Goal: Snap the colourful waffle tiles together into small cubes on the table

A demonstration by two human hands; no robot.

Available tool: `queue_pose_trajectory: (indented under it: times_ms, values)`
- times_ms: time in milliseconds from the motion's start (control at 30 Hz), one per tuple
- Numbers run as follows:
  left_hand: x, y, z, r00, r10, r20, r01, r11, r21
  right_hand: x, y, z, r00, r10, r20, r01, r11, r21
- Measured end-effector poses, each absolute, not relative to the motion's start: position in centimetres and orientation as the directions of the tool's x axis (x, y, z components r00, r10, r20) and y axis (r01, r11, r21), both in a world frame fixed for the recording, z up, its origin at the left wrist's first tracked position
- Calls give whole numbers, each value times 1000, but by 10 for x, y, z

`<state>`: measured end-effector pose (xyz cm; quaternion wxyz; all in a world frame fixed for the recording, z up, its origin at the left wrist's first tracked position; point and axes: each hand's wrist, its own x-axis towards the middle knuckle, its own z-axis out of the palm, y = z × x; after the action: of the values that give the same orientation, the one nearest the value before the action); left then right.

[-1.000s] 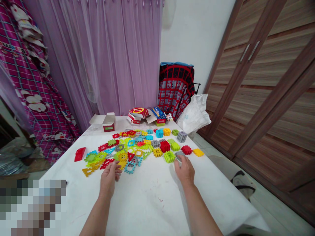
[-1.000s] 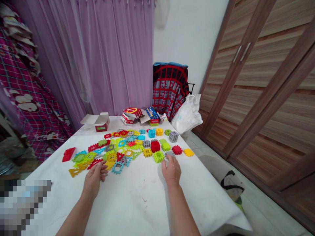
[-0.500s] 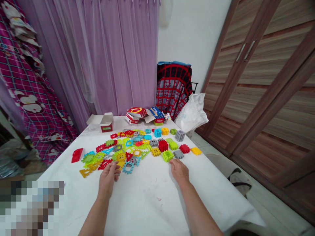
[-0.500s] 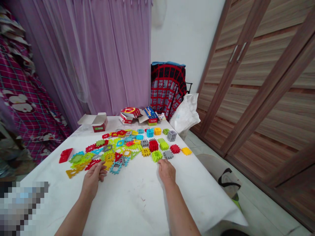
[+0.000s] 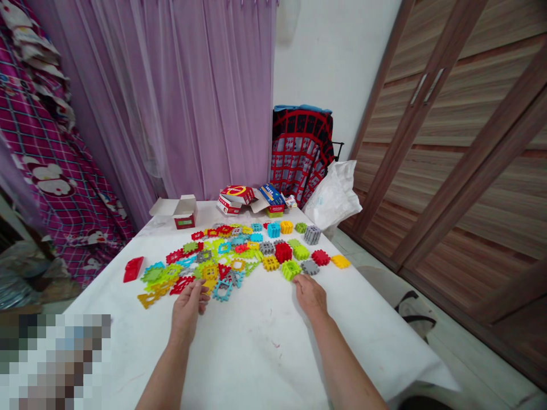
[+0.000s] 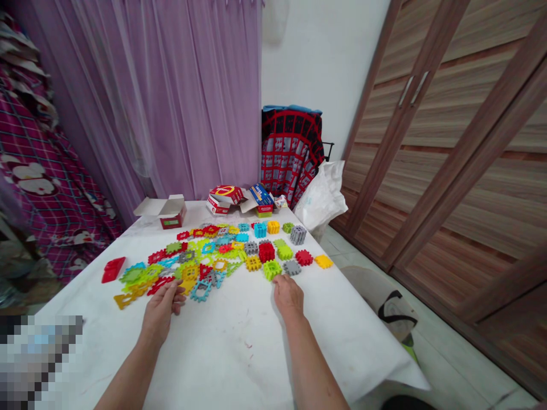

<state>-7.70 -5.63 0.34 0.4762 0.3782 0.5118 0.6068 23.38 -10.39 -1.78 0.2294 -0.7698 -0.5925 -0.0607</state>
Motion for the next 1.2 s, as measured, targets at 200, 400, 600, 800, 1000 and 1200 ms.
queue_pose_trajectory:
  times_ms: [200,400,600,800,1000,1200]
  values:
    - [-77,-55,2,-256,966,-39,-195,-12,981,230,-106,-16,260,881,395,939,-135,-317]
    - [-74,-56,2,-256,966,-21,-168,-23,986,204,-104,-20,-16,870,493,923,202,-326]
    - [-75,-48,1,-254,966,-53,-152,14,988,182,-102,-21,-216,853,475,827,419,-376]
    - [-75,-41,1,-295,952,-78,-184,24,983,177,-104,-25,-309,833,458,753,509,-417]
    - [-71,-42,2,-305,946,-111,-188,54,981,179,-100,-32,-300,850,434,741,494,-455]
    - [-73,-41,2,-267,960,-86,-143,49,988,176,-99,-31,-263,871,415,781,445,-439]
